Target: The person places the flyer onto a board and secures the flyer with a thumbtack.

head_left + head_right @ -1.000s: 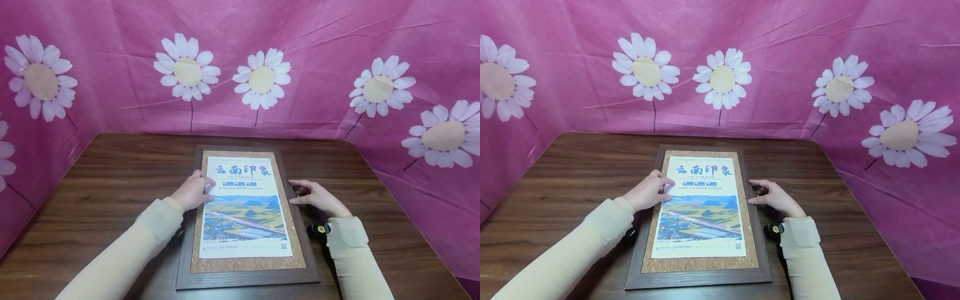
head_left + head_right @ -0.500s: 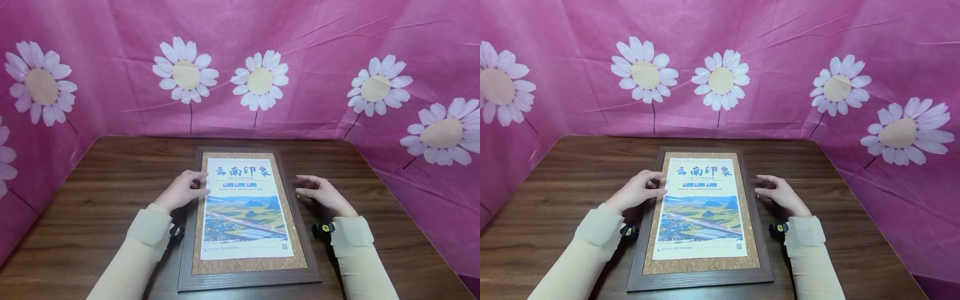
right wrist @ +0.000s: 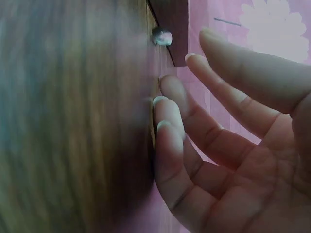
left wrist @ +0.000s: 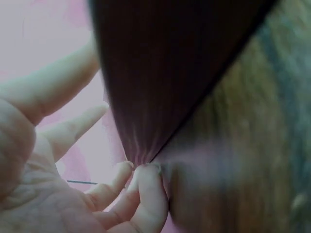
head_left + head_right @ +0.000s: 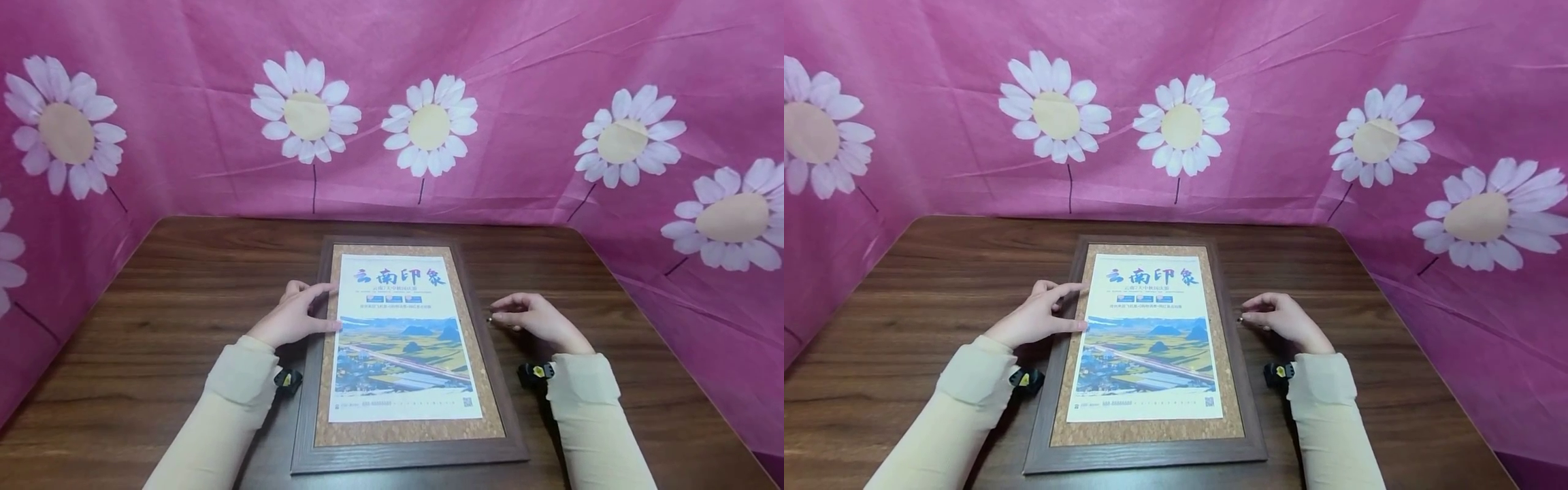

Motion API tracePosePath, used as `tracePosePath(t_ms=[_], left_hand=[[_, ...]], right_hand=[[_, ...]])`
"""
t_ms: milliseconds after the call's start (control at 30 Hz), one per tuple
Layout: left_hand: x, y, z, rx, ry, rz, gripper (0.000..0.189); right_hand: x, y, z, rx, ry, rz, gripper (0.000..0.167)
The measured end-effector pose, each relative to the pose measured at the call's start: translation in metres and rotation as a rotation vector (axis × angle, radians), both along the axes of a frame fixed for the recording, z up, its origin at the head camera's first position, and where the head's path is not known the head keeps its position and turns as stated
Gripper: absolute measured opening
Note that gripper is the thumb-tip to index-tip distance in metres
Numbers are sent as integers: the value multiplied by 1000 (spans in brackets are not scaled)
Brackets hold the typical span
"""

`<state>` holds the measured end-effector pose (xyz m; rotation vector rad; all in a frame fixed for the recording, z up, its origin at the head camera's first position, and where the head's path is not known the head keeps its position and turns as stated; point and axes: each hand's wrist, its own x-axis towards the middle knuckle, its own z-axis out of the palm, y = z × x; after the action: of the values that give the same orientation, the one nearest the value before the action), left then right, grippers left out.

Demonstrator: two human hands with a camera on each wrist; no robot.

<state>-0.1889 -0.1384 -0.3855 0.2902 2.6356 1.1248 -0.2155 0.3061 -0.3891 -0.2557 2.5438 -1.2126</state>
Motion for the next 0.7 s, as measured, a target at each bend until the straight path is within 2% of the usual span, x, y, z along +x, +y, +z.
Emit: tracePosePath(t_ms=[167,333,500,700], left_hand=[[-1,-2,-2,-2,-36,-19,74],[-3,-4,-4,1,-36,-39,68],[-4,-5,-6,-16,-36,-60,65],[-5,-4,-7,-19,-43,-61,66]], right_hand=[[-1,-9,-1,49,21,7,30],[-1,-15,-3,101,50,-3,28],[-1,-16,-3,141,43,-7,27],[-1,-17,-4,199,50,-4,19]])
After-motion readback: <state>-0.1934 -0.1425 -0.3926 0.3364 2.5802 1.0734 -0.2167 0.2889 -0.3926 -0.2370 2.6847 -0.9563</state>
